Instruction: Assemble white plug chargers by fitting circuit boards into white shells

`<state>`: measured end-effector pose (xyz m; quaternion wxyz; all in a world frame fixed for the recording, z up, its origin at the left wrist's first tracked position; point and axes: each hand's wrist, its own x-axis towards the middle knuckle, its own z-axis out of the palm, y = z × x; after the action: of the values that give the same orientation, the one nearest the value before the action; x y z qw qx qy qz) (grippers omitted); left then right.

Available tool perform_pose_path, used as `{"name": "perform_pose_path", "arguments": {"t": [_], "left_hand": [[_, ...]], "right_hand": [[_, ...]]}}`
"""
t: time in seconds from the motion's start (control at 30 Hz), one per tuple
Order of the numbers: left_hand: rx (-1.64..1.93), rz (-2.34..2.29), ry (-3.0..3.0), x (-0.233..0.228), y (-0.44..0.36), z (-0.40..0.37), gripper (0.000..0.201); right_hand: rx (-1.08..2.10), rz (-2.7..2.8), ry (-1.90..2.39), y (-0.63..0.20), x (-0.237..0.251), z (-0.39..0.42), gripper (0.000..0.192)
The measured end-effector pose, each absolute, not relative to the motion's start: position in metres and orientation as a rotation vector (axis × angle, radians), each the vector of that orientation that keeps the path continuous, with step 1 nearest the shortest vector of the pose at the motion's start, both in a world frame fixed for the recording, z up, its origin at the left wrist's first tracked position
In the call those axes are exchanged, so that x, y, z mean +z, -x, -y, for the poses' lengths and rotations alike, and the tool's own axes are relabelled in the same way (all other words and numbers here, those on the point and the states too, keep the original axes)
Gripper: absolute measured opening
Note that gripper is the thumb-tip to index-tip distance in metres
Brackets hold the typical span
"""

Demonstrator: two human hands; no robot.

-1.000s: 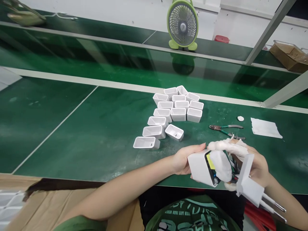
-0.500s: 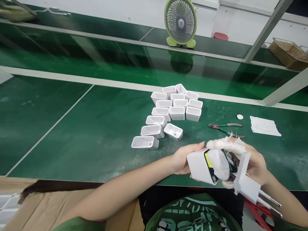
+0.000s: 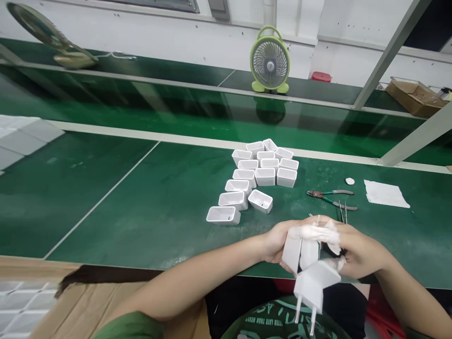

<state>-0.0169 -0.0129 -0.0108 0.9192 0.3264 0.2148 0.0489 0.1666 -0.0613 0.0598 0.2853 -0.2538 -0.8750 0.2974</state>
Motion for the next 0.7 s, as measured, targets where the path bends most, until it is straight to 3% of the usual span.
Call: {"name": "perform_pose_path", "arguments": {"t": [0.1, 0.17, 0.27, 0.4, 0.7], "left_hand": [[0.004, -0.475, -0.852, -0.01, 0.019, 0.008, 0.063], [0.057, -0.493, -0.929, -0.002, 0.029, 0.002, 0.057], [0.376, -0.616, -1.076, 0.01, 0.054, 0.001, 0.045], [0.903, -0.755, -1.17, 0.001, 0.077, 0.032, 0.057], [0.91, -0.898, -1.057, -0.02, 0.046, 0.104, 0.059]], "right_hand": [[0.683, 2.385, 0.671, -0.16, 0.067, 0.068, 0.052], [0.587, 2.362, 0.805, -0.157, 0.066, 0.082, 0.052], [0.472, 2.19, 1.065, -0.149, 0.045, 0.106, 0.054], [0.402, 1.906, 1.28, -0.132, -0.004, 0.126, 0.042], [0.236, 1.872, 1.13, -0.127, -0.028, 0.141, 0.044]]}}
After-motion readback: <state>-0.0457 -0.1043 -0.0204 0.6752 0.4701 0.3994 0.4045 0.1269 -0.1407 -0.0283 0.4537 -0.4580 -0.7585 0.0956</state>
